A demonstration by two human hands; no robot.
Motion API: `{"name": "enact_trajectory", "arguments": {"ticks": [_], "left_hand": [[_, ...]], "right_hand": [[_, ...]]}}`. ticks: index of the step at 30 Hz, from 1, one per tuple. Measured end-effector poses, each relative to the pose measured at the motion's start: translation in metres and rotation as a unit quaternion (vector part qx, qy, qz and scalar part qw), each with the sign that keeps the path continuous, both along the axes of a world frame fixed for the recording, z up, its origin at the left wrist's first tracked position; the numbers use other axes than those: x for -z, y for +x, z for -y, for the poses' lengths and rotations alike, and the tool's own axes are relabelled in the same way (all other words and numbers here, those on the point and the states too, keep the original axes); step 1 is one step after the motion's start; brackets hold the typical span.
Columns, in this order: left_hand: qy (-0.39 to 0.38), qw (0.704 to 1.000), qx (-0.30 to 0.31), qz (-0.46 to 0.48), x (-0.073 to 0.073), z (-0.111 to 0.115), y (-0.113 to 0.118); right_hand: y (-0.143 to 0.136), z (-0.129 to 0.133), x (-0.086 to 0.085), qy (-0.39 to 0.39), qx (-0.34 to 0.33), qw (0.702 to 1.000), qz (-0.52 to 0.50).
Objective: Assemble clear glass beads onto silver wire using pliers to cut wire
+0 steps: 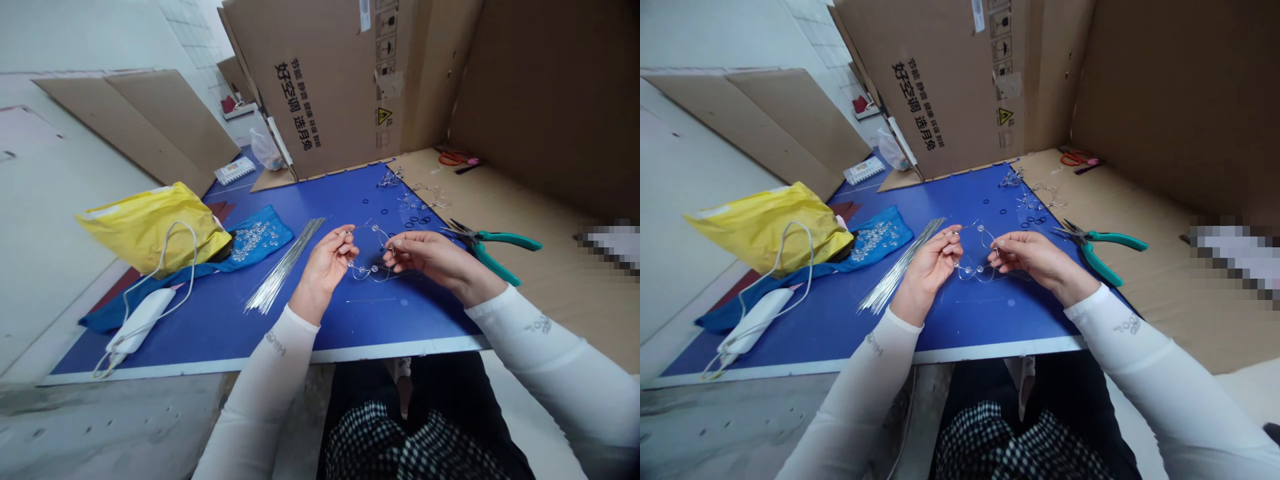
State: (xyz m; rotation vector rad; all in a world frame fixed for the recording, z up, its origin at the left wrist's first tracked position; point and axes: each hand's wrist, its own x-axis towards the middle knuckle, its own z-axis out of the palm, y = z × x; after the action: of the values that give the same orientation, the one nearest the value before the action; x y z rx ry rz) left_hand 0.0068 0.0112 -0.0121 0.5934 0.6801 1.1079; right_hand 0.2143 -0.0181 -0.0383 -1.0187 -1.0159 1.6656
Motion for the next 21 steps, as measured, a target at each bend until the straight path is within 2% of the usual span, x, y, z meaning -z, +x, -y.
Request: {"name": "enact_trajectory", "arguments": {"ticks": [21], "left_hand": [[0.016,1.000,0.014,-0.007,0.0019,0.0001,-0.0003]], "right_hand": [[0.0009,-0.0011,0.0029,-0.001,-0.013,1.000,-0.008]]}}
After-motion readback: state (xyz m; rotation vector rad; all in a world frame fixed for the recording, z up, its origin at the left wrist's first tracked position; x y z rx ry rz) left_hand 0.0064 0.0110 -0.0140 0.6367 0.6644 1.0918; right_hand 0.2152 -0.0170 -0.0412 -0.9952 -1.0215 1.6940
